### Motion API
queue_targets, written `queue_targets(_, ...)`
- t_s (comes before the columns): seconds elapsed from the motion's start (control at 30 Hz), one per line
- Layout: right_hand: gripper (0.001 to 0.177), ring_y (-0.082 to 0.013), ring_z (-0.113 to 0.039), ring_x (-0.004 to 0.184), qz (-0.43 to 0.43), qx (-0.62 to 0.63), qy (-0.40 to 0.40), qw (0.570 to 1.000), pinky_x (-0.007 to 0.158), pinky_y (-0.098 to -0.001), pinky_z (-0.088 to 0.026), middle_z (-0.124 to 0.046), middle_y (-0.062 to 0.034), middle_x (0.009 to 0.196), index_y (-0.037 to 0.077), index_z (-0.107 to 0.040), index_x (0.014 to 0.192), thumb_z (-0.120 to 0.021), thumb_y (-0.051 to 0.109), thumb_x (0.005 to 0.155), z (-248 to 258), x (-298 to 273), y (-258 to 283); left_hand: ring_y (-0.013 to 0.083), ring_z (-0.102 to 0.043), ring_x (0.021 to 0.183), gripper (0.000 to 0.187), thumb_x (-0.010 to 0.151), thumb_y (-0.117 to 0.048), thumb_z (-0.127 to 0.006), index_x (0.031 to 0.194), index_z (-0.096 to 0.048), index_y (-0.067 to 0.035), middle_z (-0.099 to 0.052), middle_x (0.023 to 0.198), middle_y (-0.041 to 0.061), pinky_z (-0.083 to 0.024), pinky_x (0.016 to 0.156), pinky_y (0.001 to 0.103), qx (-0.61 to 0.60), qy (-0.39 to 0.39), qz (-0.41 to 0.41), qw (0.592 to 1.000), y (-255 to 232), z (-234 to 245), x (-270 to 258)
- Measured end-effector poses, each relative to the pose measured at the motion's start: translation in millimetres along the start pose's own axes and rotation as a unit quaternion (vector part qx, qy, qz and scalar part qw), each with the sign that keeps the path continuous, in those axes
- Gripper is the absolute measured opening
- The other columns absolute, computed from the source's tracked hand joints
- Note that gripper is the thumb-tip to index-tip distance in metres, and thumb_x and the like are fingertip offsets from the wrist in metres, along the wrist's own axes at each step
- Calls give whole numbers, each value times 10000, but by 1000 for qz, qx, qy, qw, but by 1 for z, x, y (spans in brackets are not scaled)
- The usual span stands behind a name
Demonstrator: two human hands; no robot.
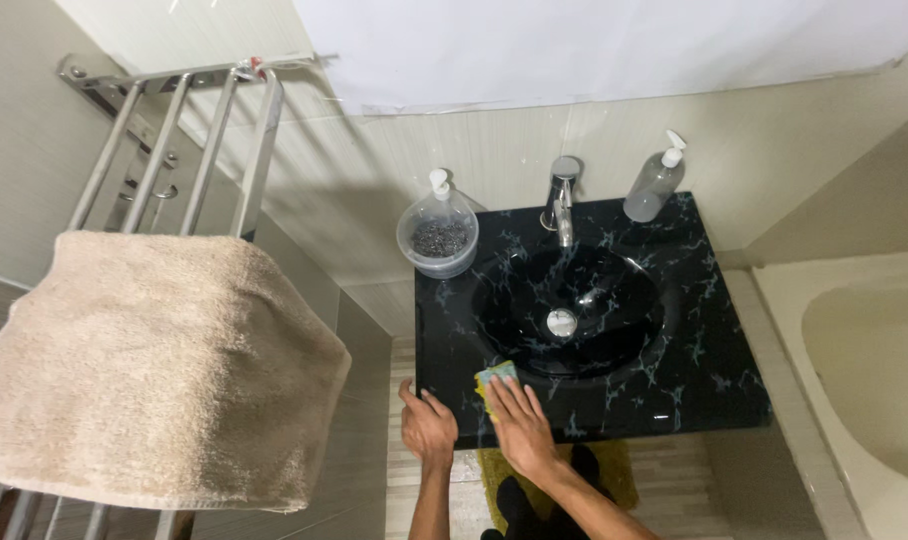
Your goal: The person cleans a black marble bathroom sink and countertop using a yellow sponge. They repeatedly wet the sponge under the faucet, scrub the sink basin and surrounding countertop, and rinse the sponge. The person also moves a plastic container of steel wool aside to access the sink area.
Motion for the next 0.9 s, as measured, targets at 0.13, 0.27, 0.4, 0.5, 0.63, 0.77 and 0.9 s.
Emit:
queue_targets(0.13,566,-269,-259,1533,55,42,-42,997,1243,-480,-175,-349,-93,1627,91,-348,1546,-522,185,1015,11,-36,-16,430,-692,821,422,1022,-229,-486,1409,-430,-69,-696,877,263,-525,778,535,-8,7,-20,1000,2,0,-1)
queue_targets(0.27,537,-293,-346,1467,-25,-52,-132,990,1179,-524,-234,-429,-119,1571,65,-442,1519,-465,218,1004,36,-60,-106,439,-688,838,405,1010,-238,-494,1383,-448,-85,-702,889,259,-524,778,540,2,-2,-3,1000,-2,3,-1)
queue_targets(0.4,379,-245,-473,1429,-134,-43,-133,981,1219,-499,-296,-634,-18,1369,139,-658,1283,-412,256,1019,71,-30,-177,442,-694,841,401,1013,-239,-494,1379,-444,-82,-701,908,261,-532,776,535,7,7,11,1000,-4,4,-2)
queue_targets(0.5,347,-267,-567,1281,-176,-29,44,983,1203,-503,-299,-665,-89,1301,70,-700,1202,-463,218,996,53,23,-199,449,-694,842,417,1018,-233,-492,1398,-429,-72,-697,910,271,-532,777,537,-2,9,-10,1000,-3,6,-4)
queue_targets(0.63,361,-328,-654,1193,-219,44,25,974,1145,-444,-440,-709,-170,1232,21,-714,1176,-446,248,1095,47,23,-209,438,-700,832,438,1023,-237,-482,1423,-405,-75,-697,908,269,-541,771,526,0,30,0,1000,1,2,-3)
queue_targets(0.77,364,-303,-575,1296,-76,36,-121,989,1179,-453,-356,-663,-138,1316,43,-674,1257,-507,228,993,76,-23,-198,436,-695,862,416,1014,-239,-501,1393,-427,-82,-706,920,252,-537,788,527,19,-9,-20,1000,5,-5,-1)
queue_targets(0.9,427,-238,-453,1393,-75,-14,-16,997,1216,-491,-253,-567,-42,1441,157,-610,1365,-484,280,977,67,-25,-183,405,-672,989,447,1012,-228,-480,1425,-410,-72,-691,1095,238,-505,859,556,60,6,-52,997,2,-15,3)
Point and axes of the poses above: each hand's wrist, its own x-axis towards the middle knuckle, its own z-axis out of the back of the hand, y = z × x, the point moved 6 cm from there along x, towards the middle knuckle
